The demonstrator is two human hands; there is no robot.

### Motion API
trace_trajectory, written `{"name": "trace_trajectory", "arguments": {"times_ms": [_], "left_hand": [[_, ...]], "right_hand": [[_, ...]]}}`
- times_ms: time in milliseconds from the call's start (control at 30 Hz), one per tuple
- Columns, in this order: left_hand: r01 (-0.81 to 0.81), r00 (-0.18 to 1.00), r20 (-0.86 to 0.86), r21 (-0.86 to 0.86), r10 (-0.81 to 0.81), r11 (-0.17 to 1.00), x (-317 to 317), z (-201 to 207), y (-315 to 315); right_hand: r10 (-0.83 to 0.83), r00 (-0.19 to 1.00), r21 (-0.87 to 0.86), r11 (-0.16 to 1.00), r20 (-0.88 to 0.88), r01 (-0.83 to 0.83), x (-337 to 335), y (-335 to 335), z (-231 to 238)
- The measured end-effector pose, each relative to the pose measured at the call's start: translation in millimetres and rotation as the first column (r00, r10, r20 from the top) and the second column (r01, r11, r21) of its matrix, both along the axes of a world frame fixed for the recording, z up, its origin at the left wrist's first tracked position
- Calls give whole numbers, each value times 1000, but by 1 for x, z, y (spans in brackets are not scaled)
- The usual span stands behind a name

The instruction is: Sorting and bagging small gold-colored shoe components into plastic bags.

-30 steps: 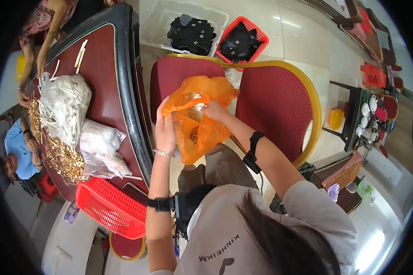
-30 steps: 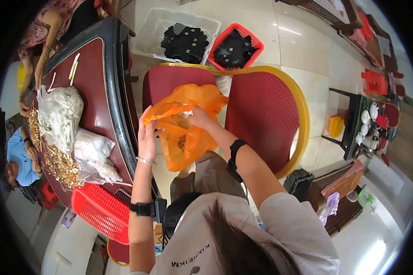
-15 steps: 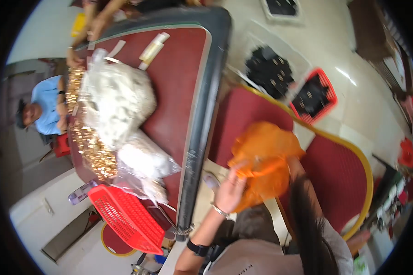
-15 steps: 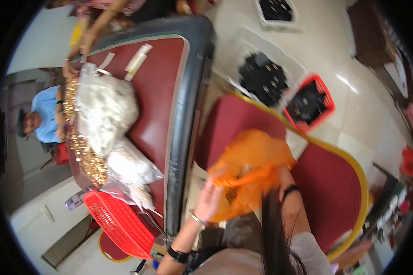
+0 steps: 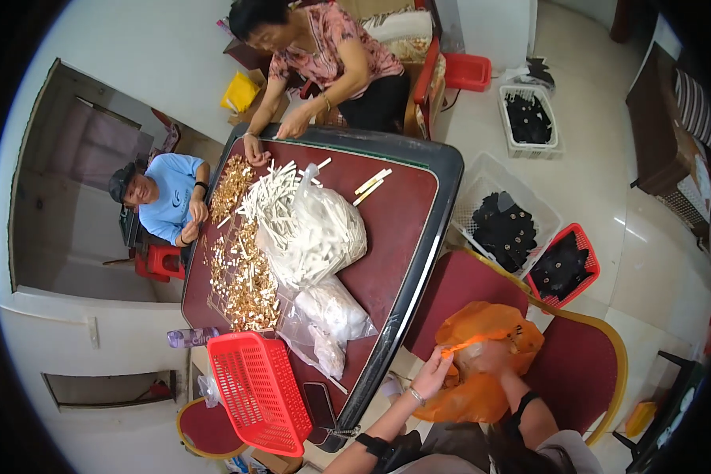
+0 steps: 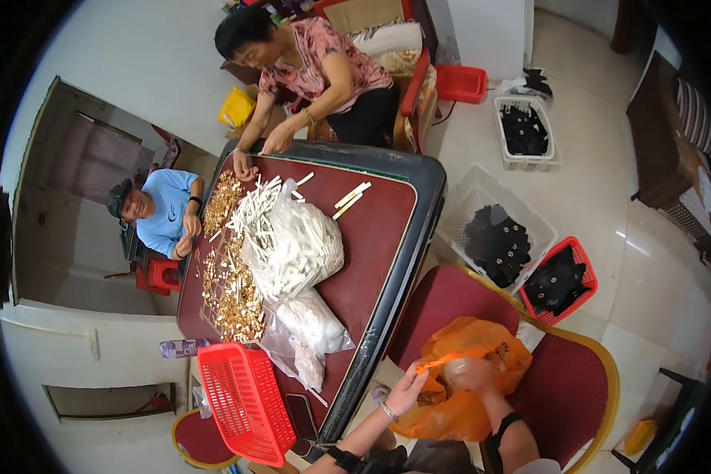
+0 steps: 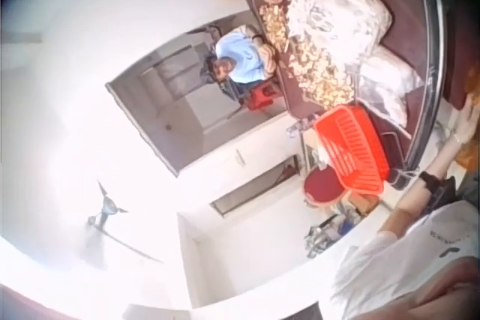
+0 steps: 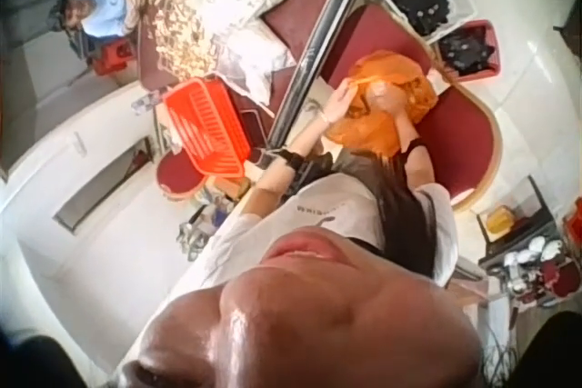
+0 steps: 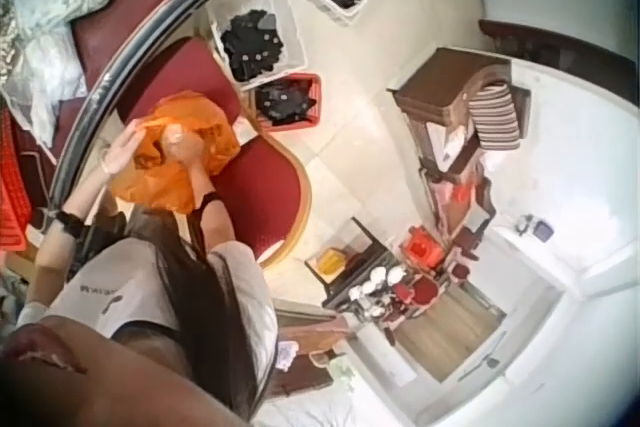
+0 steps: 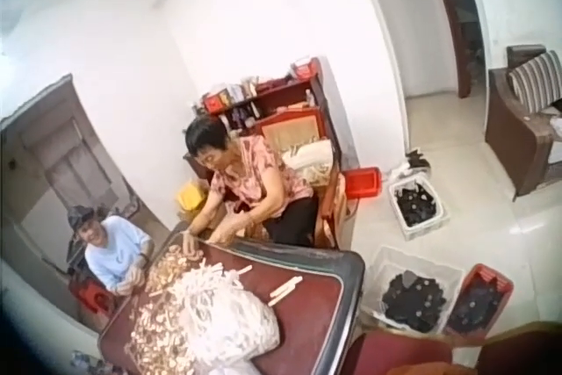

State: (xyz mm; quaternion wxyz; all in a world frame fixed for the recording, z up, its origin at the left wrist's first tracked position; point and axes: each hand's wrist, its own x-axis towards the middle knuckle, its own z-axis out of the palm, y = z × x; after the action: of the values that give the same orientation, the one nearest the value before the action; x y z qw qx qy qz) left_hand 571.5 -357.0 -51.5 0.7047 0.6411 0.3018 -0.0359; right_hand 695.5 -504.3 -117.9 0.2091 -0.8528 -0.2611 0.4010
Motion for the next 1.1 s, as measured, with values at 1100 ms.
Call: {"name": "trace_trajectory", "arguments": {"times_ms": [1100], "left_hand": [[-132, 957, -284, -217, 67, 967, 14, 70, 27]], "right_hand": [[-861, 354, 569, 94, -366, 817, -83, -161, 296]]}}
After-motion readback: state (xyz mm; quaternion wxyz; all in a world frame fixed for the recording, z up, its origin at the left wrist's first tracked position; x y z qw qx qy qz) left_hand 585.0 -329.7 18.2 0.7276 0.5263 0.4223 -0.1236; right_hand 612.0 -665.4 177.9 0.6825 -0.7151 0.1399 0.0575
